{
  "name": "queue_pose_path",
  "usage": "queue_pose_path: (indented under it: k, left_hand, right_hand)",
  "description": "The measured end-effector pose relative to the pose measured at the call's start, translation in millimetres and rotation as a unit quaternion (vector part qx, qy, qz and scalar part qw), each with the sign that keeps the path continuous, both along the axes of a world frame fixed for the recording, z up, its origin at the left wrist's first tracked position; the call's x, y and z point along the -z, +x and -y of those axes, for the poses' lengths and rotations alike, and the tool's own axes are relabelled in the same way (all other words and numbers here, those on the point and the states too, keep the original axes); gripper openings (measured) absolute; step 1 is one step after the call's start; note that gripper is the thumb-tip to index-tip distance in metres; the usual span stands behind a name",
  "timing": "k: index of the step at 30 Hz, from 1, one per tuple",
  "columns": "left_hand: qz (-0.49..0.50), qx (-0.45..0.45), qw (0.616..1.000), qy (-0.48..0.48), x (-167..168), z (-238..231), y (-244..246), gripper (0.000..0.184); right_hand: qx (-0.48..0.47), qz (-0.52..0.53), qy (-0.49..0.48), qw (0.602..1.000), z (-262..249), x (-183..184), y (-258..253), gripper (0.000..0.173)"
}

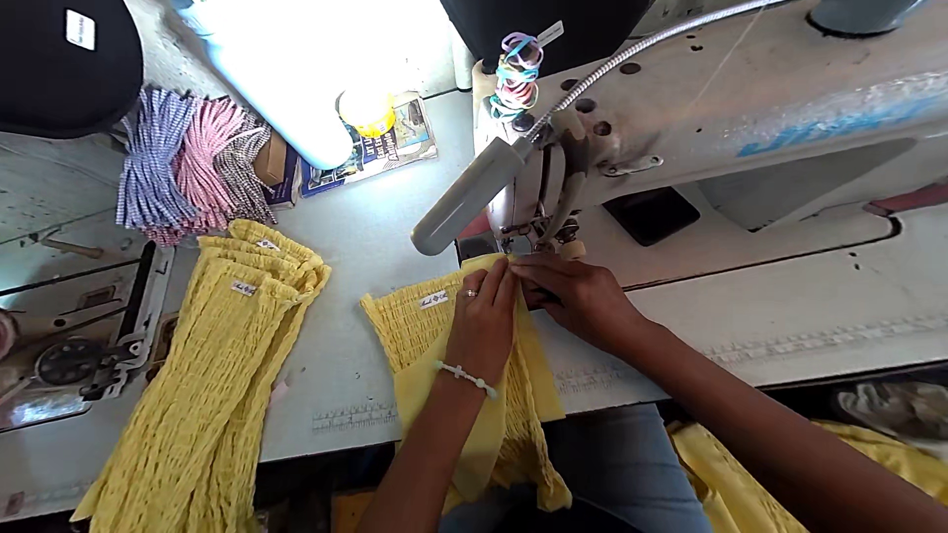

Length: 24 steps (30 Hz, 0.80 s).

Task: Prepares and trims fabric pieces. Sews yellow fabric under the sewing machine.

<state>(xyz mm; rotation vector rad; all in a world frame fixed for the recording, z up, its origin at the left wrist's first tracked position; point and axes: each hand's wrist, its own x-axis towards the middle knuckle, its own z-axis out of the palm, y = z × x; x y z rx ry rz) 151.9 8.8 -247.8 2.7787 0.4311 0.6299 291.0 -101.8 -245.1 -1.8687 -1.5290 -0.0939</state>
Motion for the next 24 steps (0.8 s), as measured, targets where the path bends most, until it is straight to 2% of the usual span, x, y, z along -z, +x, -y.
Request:
queue_pose_path:
  k: [4,10,24]
  left_hand:
    - [-0.001,0.008,0.998,-0.066,-5,-5,5,0.027]
    - [0.01,0.03,0.999,-0.039,0,-10,3,0.027]
    - [0.0,0.022,1.0,-0.017,0,-15,5,0.029]
  right_hand:
    - [-0.009,0.052,-0.017,0.998,1,8,6,0.026]
    - [0.0,0.087,0.018,0.996,1,12,0,0.027]
    - [0.014,0.092,-0.031,0.995,-6,7,2,0.029]
